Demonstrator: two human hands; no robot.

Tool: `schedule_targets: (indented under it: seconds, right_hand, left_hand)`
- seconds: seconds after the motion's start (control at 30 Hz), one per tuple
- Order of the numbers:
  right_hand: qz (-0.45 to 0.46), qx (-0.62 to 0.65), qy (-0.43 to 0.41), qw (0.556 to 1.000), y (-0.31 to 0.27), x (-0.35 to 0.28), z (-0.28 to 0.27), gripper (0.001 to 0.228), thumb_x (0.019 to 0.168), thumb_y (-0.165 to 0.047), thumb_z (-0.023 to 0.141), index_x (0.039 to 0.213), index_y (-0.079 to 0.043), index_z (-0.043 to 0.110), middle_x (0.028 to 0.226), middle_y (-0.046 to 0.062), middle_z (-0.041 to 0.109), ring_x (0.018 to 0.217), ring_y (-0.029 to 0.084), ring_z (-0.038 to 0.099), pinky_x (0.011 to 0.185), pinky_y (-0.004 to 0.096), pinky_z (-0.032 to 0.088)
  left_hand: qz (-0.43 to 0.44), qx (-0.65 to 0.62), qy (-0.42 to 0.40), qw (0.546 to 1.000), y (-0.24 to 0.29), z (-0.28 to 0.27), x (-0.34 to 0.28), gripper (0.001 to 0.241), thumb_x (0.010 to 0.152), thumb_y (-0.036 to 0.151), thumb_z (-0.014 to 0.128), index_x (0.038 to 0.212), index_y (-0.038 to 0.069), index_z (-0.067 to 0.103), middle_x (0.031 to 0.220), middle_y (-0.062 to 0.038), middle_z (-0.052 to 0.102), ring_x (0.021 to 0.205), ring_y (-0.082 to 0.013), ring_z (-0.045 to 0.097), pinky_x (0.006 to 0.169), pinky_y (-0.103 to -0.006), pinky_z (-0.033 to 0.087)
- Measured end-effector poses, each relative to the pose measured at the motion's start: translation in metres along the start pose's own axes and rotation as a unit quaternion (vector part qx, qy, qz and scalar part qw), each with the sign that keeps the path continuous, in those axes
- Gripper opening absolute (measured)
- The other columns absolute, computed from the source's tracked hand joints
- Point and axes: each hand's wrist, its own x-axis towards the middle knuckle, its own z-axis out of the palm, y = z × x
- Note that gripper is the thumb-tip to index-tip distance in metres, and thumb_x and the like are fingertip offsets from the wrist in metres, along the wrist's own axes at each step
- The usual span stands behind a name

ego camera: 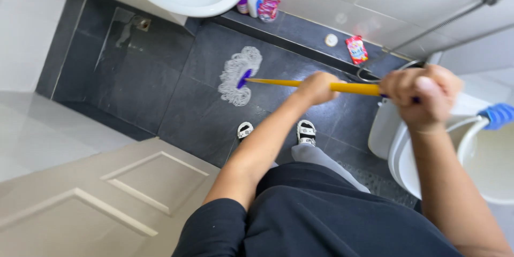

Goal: The person mops the dark tiled floor of a bathroom using a yellow-handled mop. They move the mop back and forth across the floor, cleaning the area around a white sink, a toilet, and a white bucket.

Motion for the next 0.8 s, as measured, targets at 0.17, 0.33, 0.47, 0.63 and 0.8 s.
schedule_targets:
  seconds: [0.17,0.33,0.47,0.63,0.8]
  right_hand:
    - [0.071,0.026,-0.053,0.996,0.023,0.010,0.026,0.033,0.106,-0.025,0.055,0.078,-0.008,0.050,0.066,0.008,0.054,0.067,0.023,0.054,0.086,0.044,0.048]
    - [0.091,-0.042,-0.080,0.992,0.007,-0.005,0.027,0.045,0.112,-0.028,0.051,0.073,-0.006,0.050,0.070,0.009,0.053,0.073,0.024,0.054,0.097,0.046,0.050]
    - [0.069,-0.069,-0.008,0.995,-0.019,-0.027,-0.005,0.052,0.111,-0.032,0.049,0.067,-0.005,0.048,0.063,0.008,0.050,0.065,0.023,0.053,0.085,0.045,0.052]
    - [0.050,-0.112,0.066,0.990,-0.088,-0.053,-0.039,0.054,0.112,-0.037,0.048,0.069,-0.004,0.049,0.056,0.009,0.048,0.057,0.022,0.052,0.079,0.045,0.053]
    - [0.003,-0.194,0.160,0.968,-0.145,-0.085,-0.055,0.064,0.115,-0.043,0.046,0.066,-0.002,0.046,0.054,0.010,0.046,0.050,0.021,0.050,0.068,0.042,0.054]
  left_hand:
    - [-0.064,0.030,-0.007,0.997,-0.034,-0.037,-0.021,0.017,0.084,0.026,0.066,0.083,0.011,0.074,0.091,-0.017,0.074,0.089,-0.0414,0.069,0.078,-0.0505,0.055]
    - [-0.020,0.057,-0.022,0.998,-0.052,-0.002,-0.024,0.035,0.096,0.035,0.065,0.073,0.009,0.071,0.080,-0.018,0.070,0.079,-0.0428,0.068,0.074,-0.0510,0.055]
    - [0.081,0.058,0.117,0.988,-0.018,0.046,-0.005,0.039,0.096,0.031,0.063,0.063,0.010,0.064,0.070,-0.015,0.067,0.067,-0.0400,0.067,0.065,-0.0505,0.054]
    - [0.138,-0.007,0.123,0.983,0.068,0.090,0.020,0.042,0.098,0.030,0.063,0.061,0.010,0.058,0.064,-0.014,0.064,0.061,-0.0373,0.065,0.060,-0.0491,0.052]
    - [0.187,-0.059,0.100,0.975,0.140,0.131,0.038,0.047,0.096,0.034,0.066,0.058,0.010,0.055,0.060,-0.014,0.060,0.055,-0.0370,0.062,0.053,-0.0476,0.049]
